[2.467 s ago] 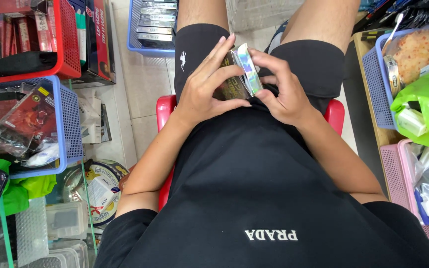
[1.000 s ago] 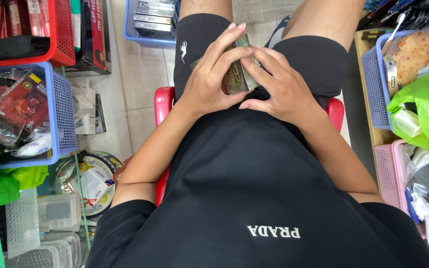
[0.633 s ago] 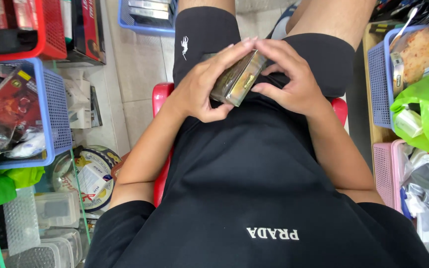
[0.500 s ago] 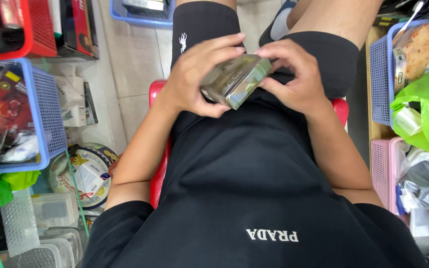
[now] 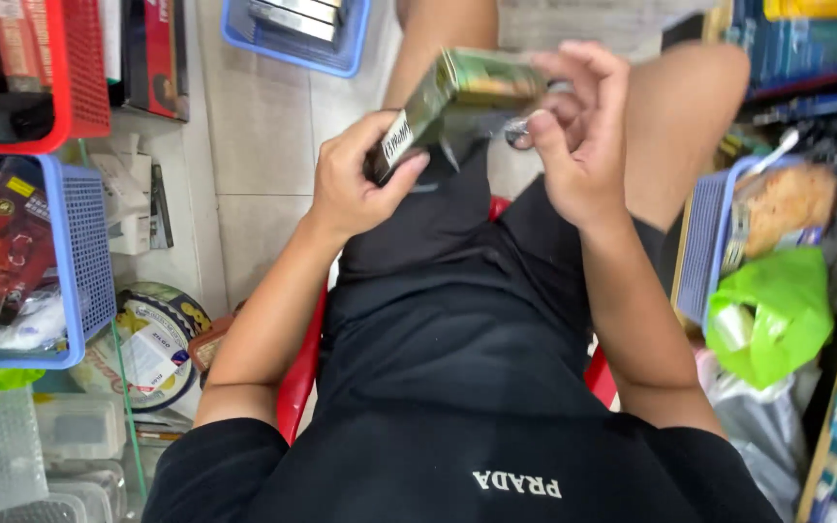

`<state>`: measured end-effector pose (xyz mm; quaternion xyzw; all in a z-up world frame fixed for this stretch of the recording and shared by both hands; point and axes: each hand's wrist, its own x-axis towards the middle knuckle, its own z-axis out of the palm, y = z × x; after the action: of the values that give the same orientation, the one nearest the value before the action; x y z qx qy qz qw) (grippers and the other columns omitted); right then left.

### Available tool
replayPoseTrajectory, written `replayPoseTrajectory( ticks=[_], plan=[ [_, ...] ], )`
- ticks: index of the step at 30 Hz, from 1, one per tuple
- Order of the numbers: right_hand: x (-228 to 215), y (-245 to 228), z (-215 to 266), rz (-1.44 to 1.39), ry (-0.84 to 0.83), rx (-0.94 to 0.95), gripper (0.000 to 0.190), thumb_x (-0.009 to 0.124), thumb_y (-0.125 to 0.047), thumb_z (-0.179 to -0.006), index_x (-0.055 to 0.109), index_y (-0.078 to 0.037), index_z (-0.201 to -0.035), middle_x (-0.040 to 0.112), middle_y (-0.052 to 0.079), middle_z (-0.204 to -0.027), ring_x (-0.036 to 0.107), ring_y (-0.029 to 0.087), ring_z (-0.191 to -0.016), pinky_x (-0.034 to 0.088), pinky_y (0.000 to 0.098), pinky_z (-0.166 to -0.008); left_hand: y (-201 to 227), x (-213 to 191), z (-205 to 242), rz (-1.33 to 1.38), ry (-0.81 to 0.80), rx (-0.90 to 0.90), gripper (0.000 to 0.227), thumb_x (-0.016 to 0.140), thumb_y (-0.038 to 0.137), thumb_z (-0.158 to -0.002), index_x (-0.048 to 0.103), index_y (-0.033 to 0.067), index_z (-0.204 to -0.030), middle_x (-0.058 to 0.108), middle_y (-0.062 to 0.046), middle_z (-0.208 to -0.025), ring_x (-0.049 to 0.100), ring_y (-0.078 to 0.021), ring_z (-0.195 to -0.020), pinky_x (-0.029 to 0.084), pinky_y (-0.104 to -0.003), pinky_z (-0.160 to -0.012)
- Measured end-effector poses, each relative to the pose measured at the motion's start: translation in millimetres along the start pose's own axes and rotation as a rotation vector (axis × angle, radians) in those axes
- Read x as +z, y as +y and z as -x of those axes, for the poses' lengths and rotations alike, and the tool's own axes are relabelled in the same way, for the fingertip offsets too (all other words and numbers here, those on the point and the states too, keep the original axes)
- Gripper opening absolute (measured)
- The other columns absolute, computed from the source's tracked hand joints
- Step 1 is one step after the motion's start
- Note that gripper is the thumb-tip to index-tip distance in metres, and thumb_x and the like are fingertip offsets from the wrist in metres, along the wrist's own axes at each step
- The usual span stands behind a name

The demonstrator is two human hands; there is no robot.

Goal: Opening a screen protector package and inspecting the contents.

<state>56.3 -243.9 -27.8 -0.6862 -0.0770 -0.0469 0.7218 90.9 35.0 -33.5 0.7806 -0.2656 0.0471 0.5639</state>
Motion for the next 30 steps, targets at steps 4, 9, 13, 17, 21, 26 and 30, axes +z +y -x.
replayPoseTrajectory(
  ticks=[4,9,13,17,21,26,30],
  plan=[
    [13.1,1.0,-42.3,0.134,-0.070,-0.063,0.061,0.067,-0.019,-0.118,0.023,-0.014,-0.160,0.038,0.010,-0.160,0.052,0.017,-0.129,0.056,0.0242,-0.094,-30.9,-2.6,-23.6,-0.098,0.242,-0.110,0.028,0.083,0.014,-0.091,0.061,0.0027,-0.105,0.071,-0.014,-0.096,0.072,-0.0283,-0.081,0.056,-0.037,-0.074],
    [39.4,22.9,-78.1,0.201,-0.085,-0.025,0.060,0.067,-0.020,-0.118,0.025,-0.014,-0.160,0.039,0.009,-0.160,0.049,0.018,-0.133,0.052,0.0216,-0.091,-119.4,-10.6,-44.9,-0.216,0.469,-0.224,0.033,0.082,0.016,-0.093,0.052,0.0035,-0.102,0.068,-0.014,-0.102,0.070,-0.0322,-0.086,0.056,-0.039,-0.077],
    [68.1,45.1,-95.2,0.158,-0.130,0.005,0.058,0.065,-0.018,-0.114,0.027,-0.014,-0.158,0.041,0.010,-0.160,0.050,0.018,-0.132,0.056,0.0220,-0.091,-217.8,-9.2,-46.4,-0.365,0.544,-0.407,0.034,0.080,0.020,-0.092,0.052,0.0056,-0.103,0.067,-0.014,-0.095,0.069,-0.0357,-0.085,0.054,-0.045,-0.075],
    [88.8,60.1,-100.2,0.136,-0.225,0.066,0.061,0.065,-0.019,-0.109,0.027,-0.012,-0.156,0.041,0.011,-0.161,0.052,0.019,-0.130,0.057,0.0230,-0.092,-301.8,3.6,-37.1,-0.470,0.564,-0.629,0.036,0.080,0.023,-0.088,0.051,0.0065,-0.103,0.067,-0.015,-0.095,0.067,-0.0383,-0.089,0.051,-0.050,-0.075],
    [92.5,77.4,-101.9,0.060,-0.250,0.158,0.061,0.064,-0.020,-0.109,0.026,-0.011,-0.155,0.038,0.013,-0.161,0.054,0.020,-0.133,0.054,0.0262,-0.098,-337.1,-14.7,-44.2,-0.526,0.471,-0.615,0.037,0.079,0.020,-0.087,0.052,0.0067,-0.108,0.066,-0.016,-0.103,0.063,-0.0409,-0.097,0.049,-0.052,-0.077],
    [102.2,116.1,-106.5,-0.121,-0.177,0.185,0.064,0.065,-0.029,-0.108,0.028,-0.012,-0.158,0.037,0.014,-0.158,0.054,0.018,-0.125,0.053,0.0270,-0.095,-373.2,-37.6,-58.4,-0.817,0.007,-0.271,0.030,0.079,0.016,-0.081,0.072,0.0177,-0.109,0.066,-0.006,-0.113,0.059,-0.0306,-0.115,0.039,-0.054,-0.097],
    [113.4,128.8,-118.8,-0.141,-0.210,0.227,0.063,0.063,-0.034,-0.110,0.028,-0.012,-0.158,0.036,0.014,-0.160,0.055,0.018,-0.123,0.052,0.0273,-0.095,-418.3,-37.9,-46.7,-0.936,-0.149,-0.135,0.019,0.075,0.016,-0.080,0.079,0.0247,-0.097,0.065,-0.001,-0.115,0.056,-0.0232,-0.122,0.036,-0.054,-0.105]
  ],
)
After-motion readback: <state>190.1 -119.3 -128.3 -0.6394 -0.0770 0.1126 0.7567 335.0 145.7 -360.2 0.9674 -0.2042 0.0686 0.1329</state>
